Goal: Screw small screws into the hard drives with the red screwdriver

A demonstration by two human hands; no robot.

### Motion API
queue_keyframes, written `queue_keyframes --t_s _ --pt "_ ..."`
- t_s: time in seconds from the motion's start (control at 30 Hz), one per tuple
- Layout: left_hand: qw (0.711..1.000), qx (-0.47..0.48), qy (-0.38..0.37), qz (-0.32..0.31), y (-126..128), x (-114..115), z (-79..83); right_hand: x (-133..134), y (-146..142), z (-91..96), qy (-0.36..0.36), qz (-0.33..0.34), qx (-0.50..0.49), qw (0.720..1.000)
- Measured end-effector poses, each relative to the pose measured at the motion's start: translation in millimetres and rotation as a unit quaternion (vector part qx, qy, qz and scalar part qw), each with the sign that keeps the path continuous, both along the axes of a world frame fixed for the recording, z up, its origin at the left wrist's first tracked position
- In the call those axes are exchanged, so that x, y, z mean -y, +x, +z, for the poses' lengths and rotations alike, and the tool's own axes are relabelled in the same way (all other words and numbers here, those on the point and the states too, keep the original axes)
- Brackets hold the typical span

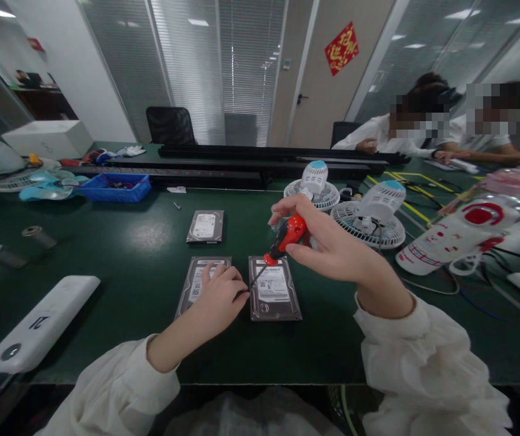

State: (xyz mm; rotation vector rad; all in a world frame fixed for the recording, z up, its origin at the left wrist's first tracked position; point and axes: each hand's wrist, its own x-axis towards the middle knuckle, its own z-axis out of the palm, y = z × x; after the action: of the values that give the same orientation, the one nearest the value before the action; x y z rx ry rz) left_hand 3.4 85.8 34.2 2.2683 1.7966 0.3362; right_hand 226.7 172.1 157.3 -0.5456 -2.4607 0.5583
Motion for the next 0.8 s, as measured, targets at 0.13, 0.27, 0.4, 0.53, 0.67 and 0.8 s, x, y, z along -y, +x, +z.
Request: queue_keyframes --t_s 0.13,0.27,0.4,0.53,0.67,0.8 --pt "1.000 -0.001 0.001 -0.005 -0.9 -0.2 -0.8 -2.8 -0.5 -2.9 -0.035 0.018 -0.007 0.999" --pt "1.000 -0.004 0.001 -0.003 0.0 0.7 -0.5 -4.4 -5.3 -5.8 0.010 -0.066 0.007 0.998" --pt "1.000 -0.006 -0.001 0.001 1.0 0.9 0.9 -4.4 -5.3 -5.5 0.028 -0.055 0.008 0.998" --pt "1.000 -0.006 -0.004 -0.001 -0.7 -0.2 0.8 -3.9 -2.3 -4.2 0.011 0.022 -0.012 1.000" --pt "1.000 -0.008 -0.003 -0.002 -2.0 -0.9 -1.4 -4.5 -3.4 -5.1 -0.019 0.062 -0.022 0.998" --pt "1.000 -0.009 0.001 -0.006 -1.4 -0.3 -2.8 -4.6 -6.5 -6.7 0.037 -0.016 -0.010 0.999"
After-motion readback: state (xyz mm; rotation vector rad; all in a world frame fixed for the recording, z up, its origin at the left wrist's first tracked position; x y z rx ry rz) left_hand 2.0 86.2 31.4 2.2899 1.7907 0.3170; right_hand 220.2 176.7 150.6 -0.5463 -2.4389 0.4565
